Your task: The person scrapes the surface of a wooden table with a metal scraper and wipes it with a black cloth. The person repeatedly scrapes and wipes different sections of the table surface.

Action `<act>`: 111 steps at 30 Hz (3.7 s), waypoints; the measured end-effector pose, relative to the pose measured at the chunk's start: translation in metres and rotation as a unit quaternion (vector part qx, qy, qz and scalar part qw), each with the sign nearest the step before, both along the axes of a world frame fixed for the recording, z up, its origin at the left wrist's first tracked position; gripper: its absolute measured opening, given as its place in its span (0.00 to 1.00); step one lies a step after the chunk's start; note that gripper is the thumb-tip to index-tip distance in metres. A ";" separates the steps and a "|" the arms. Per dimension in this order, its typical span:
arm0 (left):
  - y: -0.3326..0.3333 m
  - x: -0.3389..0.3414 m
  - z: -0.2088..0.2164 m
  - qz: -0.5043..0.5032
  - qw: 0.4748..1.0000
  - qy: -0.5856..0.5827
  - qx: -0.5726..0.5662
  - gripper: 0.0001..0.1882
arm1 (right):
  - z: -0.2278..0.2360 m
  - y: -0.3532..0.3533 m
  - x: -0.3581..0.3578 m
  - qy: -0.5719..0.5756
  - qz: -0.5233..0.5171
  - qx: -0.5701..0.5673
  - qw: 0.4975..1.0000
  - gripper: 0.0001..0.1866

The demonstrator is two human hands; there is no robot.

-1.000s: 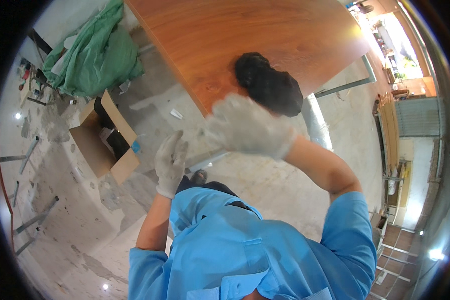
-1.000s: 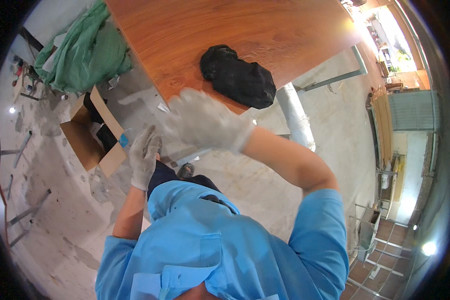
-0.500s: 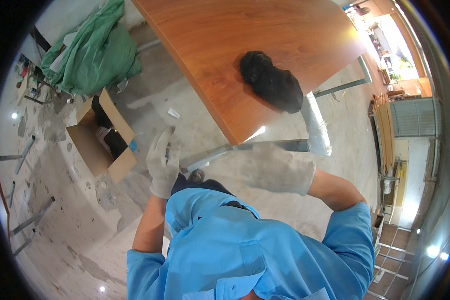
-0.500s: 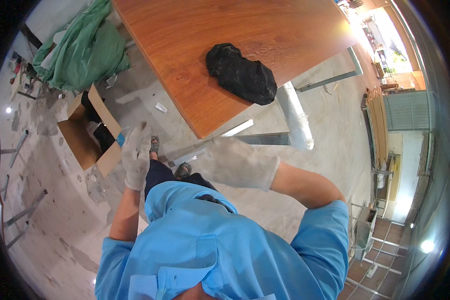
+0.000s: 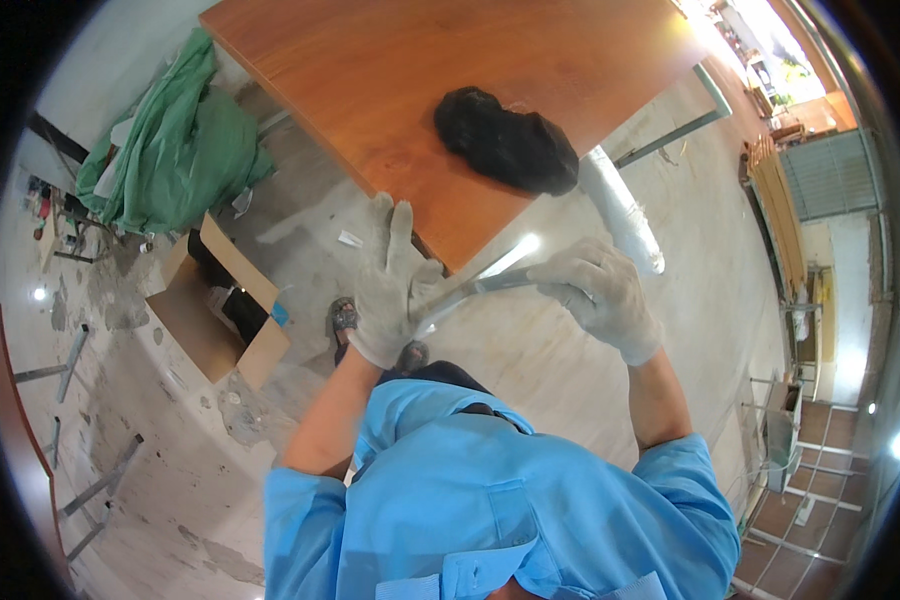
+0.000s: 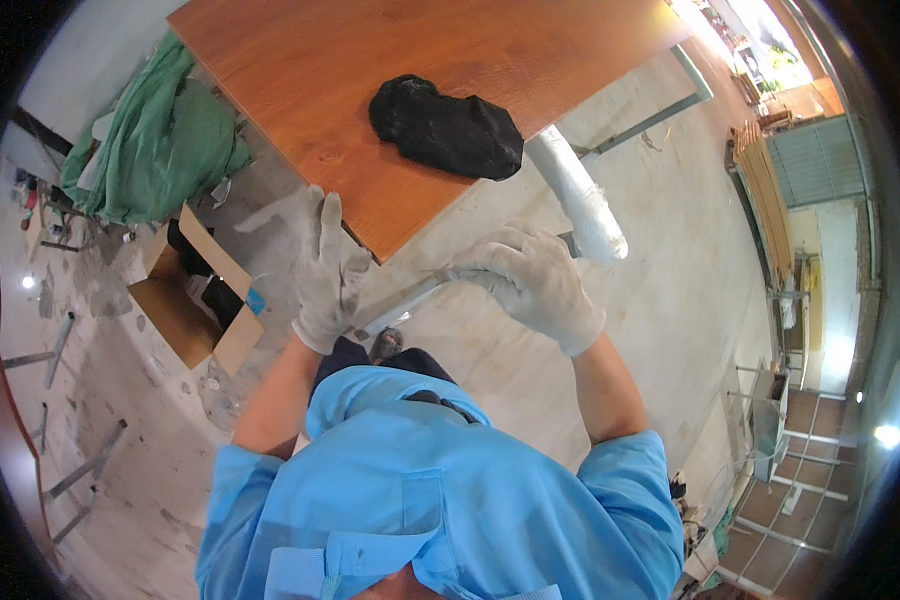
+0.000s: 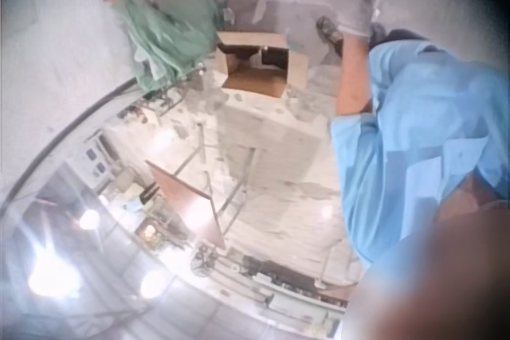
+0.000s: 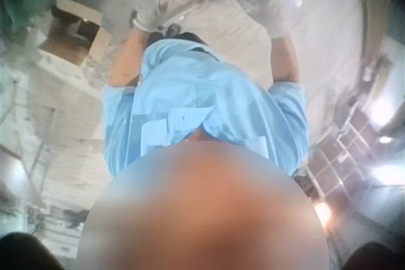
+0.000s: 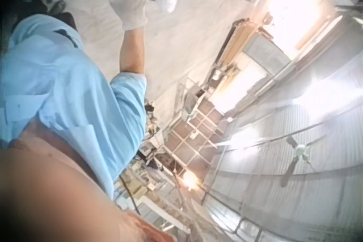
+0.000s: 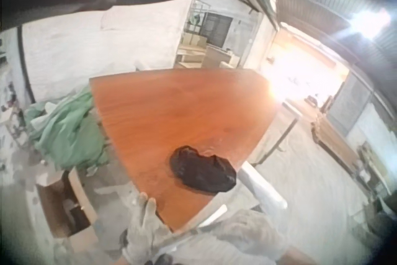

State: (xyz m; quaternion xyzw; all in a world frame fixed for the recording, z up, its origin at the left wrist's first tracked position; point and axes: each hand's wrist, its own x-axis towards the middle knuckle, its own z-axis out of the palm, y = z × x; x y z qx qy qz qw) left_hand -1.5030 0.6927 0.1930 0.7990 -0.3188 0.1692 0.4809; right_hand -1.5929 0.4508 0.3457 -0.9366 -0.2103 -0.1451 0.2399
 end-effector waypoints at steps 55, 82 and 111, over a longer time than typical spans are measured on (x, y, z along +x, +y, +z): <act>0.085 -0.016 -0.027 0.144 0.953 0.250 -0.092 0.16 | -0.010 0.062 0.066 -0.074 0.234 -0.287 0.926 0.11; 0.088 -0.022 -0.035 0.173 0.947 0.252 -0.102 0.14 | -0.006 0.074 0.140 -0.068 0.232 -0.318 0.917 0.14; -0.015 -0.050 -0.003 -0.034 0.998 0.022 -0.055 0.40 | -0.008 0.014 0.037 0.007 0.042 -0.126 0.991 0.13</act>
